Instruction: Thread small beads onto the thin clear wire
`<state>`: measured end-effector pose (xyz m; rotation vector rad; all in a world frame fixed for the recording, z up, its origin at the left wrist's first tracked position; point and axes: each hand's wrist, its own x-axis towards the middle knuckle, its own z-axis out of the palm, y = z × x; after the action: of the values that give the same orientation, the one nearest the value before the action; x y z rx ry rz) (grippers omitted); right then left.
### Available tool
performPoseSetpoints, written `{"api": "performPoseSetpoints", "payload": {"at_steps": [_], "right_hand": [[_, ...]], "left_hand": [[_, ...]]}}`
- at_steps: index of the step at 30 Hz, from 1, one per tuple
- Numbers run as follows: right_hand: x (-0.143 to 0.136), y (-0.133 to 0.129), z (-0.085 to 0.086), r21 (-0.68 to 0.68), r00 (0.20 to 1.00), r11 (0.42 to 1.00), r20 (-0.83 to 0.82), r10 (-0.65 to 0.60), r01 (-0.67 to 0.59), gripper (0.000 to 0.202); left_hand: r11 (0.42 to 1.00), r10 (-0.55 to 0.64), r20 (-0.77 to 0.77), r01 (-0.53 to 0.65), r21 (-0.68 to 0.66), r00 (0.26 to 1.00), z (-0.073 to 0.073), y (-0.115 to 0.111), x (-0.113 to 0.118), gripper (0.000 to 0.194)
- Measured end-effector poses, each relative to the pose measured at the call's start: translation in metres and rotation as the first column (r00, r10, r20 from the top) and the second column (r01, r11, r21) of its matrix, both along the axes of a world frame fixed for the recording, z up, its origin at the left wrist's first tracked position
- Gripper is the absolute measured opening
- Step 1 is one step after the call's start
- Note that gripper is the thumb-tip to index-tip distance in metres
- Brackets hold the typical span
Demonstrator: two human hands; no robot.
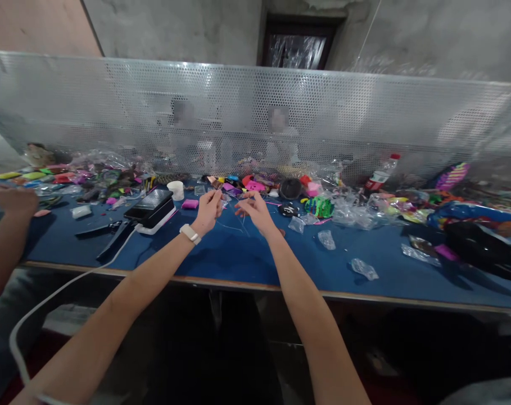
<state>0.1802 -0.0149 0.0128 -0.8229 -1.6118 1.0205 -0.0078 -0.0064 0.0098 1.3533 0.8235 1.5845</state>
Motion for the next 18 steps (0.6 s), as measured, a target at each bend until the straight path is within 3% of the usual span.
{"api": "performPoseSetpoints", "payload": {"at_steps": [4,8,12,14,18], "right_hand": [[0.004,0.001,0.001,-0.134,0.995,0.991,0.093,0.030,-0.017,0.050],[0.008,-0.011,0.008,-0.300,0.955,0.919,0.069,0.288,-0.256,0.054],[0.013,-0.017,0.013,-0.390,0.903,0.844,0.064,0.424,-0.368,0.047],[0.016,-0.016,0.012,-0.418,0.905,0.834,0.060,0.421,-0.360,0.046],[0.020,-0.008,0.009,-0.462,0.958,0.852,0.016,0.287,-0.247,0.046]], "left_hand": [[0.989,-0.125,0.159,0.136,-0.064,0.979,0.006,0.001,-0.003,0.051],[0.991,-0.111,0.193,0.124,-0.055,0.975,0.006,0.000,-0.004,0.052],[0.982,-0.170,0.245,0.186,-0.044,0.954,0.006,0.000,-0.004,0.053],[0.969,-0.217,0.250,0.240,-0.064,0.944,0.006,-0.001,-0.005,0.053],[0.937,-0.313,0.228,0.339,-0.085,0.922,0.007,-0.003,-0.006,0.052]]}}
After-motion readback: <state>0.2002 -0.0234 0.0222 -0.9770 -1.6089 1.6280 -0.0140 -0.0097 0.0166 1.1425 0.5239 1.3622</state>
